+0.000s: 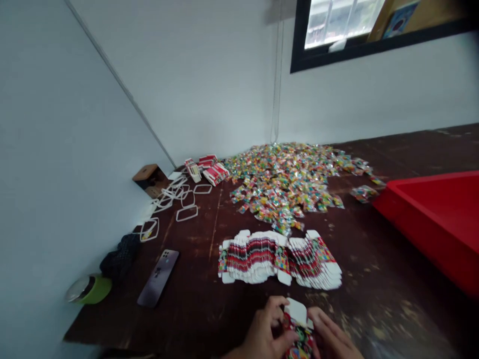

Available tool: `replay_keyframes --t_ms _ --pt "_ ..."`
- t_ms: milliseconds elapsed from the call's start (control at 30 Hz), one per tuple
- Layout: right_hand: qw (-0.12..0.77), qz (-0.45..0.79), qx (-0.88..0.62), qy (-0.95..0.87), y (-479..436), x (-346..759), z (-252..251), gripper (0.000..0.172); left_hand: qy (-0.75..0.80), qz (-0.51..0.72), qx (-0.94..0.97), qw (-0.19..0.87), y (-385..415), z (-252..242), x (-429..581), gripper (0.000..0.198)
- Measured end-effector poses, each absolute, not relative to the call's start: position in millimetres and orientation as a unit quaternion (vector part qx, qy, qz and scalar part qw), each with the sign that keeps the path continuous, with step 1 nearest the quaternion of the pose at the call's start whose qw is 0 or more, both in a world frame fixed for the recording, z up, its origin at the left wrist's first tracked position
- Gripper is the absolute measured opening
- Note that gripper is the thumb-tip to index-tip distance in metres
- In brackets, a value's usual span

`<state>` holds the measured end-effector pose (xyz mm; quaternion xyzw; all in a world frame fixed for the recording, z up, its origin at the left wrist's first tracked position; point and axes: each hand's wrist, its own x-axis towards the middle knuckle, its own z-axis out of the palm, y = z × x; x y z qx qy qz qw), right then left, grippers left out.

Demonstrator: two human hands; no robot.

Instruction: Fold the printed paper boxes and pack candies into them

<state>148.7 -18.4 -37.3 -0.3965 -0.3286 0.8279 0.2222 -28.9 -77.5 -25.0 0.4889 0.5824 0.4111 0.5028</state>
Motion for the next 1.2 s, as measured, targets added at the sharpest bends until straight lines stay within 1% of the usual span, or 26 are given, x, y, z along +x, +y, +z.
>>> replay_keyframes --t_ms 33,100,233,333,400,433,467,500,533,567,600,667,700,767,833,933,1033,1133,1200 --pt "0.215 0.844 -0.391 -0.298 -23 149 -34 0.042 0.577 0.38 0.527 0.496 -82 -20 -30 0.04" --pt "0.195 0.869 -0.372 -0.262 -25 152 -25 0.037 0.59 0.344 0.559 0.47 -87 -9 -33 0.032" --pt "0.139 0.893 -0.342 -0.257 -15 159 -13 0.025 0.577 0.334 0.57 0.48 -89 1 -35 0.032" --pt "0.081 0.915 -0.332 -0.216 -5 162 -15 0.028 0.566 0.351 0.531 0.524 -89 4 -32 0.029" --pt "0.035 0.93 -0.31 -0.194 1 161 -15 0.03 0.574 0.386 0.464 0.553 -88 5 -28 0.028" --pt "0.015 0.934 -0.297 -0.2 4 160 -14 0.032 0.573 0.408 0.417 0.576 -88 5 -26 0.029" --pt "0.0 0.933 -0.287 -0.219 6 159 -12 0.032 0.561 0.428 0.363 0.608 -88 5 -24 0.037" --pt "-0.009 0.925 -0.282 -0.254 7 157 -10 0.032 0.541 0.444 0.303 0.647 -87 3 -22 0.048" --pt "-0.006 0.909 -0.288 -0.303 8 156 -6 0.03 0.512 0.449 0.244 0.69 -86 1 -20 0.059" --pt "0.01 0.881 -0.3 -0.366 8 153 -2 0.027 0.482 0.443 0.192 0.731 -86 -2 -18 0.066" --pt "0.039 0.843 -0.313 -0.437 8 151 2 0.023 0.456 0.431 0.149 0.765 -85 -6 -17 0.066" --pt "0.101 0.755 -0.314 -0.567 5 147 9 0.017 0.42 0.409 0.098 0.804 -84 -12 -16 0.059" --pt "0.121 0.722 -0.302 -0.61 3 145 10 0.016 0.409 0.405 0.088 0.813 -84 -14 -16 0.056" --pt "0.133 0.7 -0.281 -0.643 1 142 10 0.024 0.398 0.411 0.08 0.817 -83 -17 -16 0.052" --pt "0.13 0.702 -0.293 -0.636 1 140 7 0.028 0.387 0.412 0.078 0.822 -84 -18 -17 0.053" --pt "0.139 0.676 -0.315 -0.651 3 141 4 0.024 0.364 0.402 0.089 0.835 -87 -18 -20 0.057" --pt "0.147 0.637 -0.263 -0.71 -2 147 7 0.024 0.386 0.403 0.138 0.818 -91 -21 -24 0.063" --pt "0.152 0.569 -0.214 -0.779 -17 153 13 0.035 0.433 0.394 0.176 0.792 -94 -22 -27 0.069" --pt "0.15 0.522 -0.202 -0.815 -22 153 16 0.041 0.45 0.383 0.225 0.775 -92 -18 -28 0.07"
